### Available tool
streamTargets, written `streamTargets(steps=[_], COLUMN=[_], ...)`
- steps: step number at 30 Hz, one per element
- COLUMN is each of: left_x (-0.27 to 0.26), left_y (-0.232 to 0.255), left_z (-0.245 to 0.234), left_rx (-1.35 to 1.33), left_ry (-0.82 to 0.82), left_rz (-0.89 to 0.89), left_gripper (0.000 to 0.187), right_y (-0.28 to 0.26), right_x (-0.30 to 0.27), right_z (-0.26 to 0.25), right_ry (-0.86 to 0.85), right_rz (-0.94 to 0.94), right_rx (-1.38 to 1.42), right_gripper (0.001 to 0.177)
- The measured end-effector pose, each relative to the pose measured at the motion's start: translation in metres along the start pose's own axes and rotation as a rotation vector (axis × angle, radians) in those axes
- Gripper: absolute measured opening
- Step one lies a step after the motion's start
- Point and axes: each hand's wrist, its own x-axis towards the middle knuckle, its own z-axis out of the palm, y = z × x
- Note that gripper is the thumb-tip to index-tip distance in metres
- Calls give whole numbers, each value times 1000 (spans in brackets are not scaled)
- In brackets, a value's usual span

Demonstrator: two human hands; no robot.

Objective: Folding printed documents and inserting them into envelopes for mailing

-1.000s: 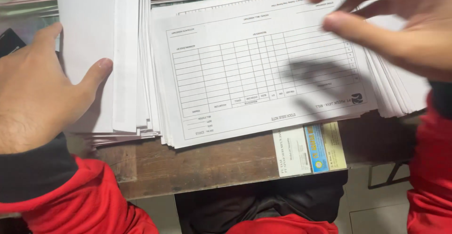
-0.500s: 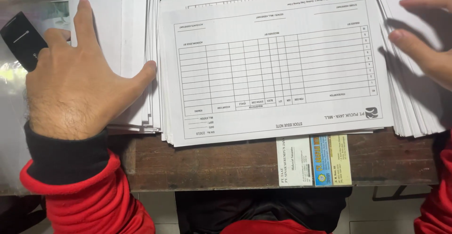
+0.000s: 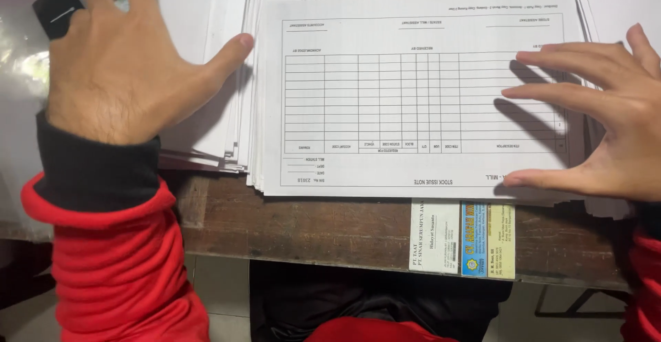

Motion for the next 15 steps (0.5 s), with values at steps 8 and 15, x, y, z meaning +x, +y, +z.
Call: streamTargets(steps=[8, 15], left_x=[30, 36], left_y=[6, 10], left_z=[-14, 10], left_rx=[70, 164], left_ry=[42, 170], left_rz=[189, 272], left_gripper=[87, 90], right_y=[-14, -16], right_x=[2, -2], right_z=[-5, 2], right_ry=[-17, -22], right_rz=[-63, -100], right_rx=[162, 146], right_gripper=[91, 84])
